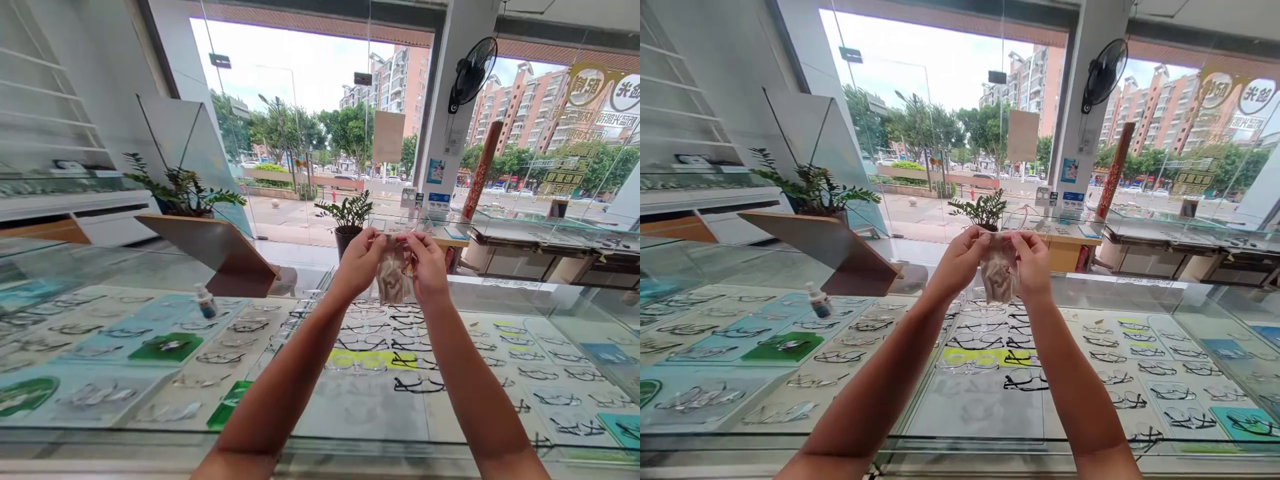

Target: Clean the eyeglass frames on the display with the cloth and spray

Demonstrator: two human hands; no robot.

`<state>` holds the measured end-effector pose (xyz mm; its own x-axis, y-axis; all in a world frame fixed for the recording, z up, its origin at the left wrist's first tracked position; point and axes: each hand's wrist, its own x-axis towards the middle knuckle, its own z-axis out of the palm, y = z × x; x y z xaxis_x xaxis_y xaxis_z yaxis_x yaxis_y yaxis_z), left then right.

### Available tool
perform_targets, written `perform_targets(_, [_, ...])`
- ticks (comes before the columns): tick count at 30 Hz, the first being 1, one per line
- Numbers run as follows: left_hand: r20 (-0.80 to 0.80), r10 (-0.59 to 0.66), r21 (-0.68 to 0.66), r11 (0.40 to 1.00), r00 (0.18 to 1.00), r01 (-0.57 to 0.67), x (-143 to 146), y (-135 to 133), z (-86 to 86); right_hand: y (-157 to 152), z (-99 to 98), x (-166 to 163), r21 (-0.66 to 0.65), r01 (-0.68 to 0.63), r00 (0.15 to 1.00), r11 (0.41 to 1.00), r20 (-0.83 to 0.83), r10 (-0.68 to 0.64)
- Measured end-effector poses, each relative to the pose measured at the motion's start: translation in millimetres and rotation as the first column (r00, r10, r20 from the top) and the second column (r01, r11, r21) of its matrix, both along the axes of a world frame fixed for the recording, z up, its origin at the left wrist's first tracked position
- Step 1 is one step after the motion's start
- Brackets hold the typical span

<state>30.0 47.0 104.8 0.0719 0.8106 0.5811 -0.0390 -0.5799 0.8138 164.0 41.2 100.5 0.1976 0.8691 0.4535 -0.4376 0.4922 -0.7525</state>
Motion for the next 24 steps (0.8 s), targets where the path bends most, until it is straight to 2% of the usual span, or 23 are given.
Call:
perform_targets(4, [-0.040,-0.030,0.084,0.996,0.999,0.034,0,-11,-0.2,-3,1.0,4,0.035,0.021,1.000,0.999,0.020,-0.022])
perform_targets(7, [-0.077,-0.070,0.093,0.993,0.995,0.077,1,-17,2.5,-5,2.7,7,0.035,0.021,1.000,0.999,0.005,-0.021])
perform_targets(11, [-0.045,-0.124,0.093,0.987,0.991,0.128,4,-19,2.0,-8,5.0,9,0.024,-0.048,0.998,0.999,-0.034,0.049])
perform_targets(16, [0.041,-0.134,0.045,0.990,0.990,0.132,8,-13,-3.4,-14,6.6,11,0.043,-0.140,0.990,0.989,0.011,0.139])
perform_targets(18, [0.100,-0.206,-0.010,0.978,0.973,0.208,9,-11,-4.8,-16,6.7,12,0.046,-0.132,0.991,0.990,0.017,0.131])
perform_targets(21, [0.126,-0.408,-0.097,0.902,0.904,0.420,10,-10,-5.0,-16,6.5,13,0.069,-0.146,0.989,0.987,0.030,0.144])
perform_targets(24, [0.113,-0.504,-0.093,0.852,0.856,0.515,12,-11,-4.8,-14,5.8,14,0.104,-0.189,0.982,0.976,0.025,0.188])
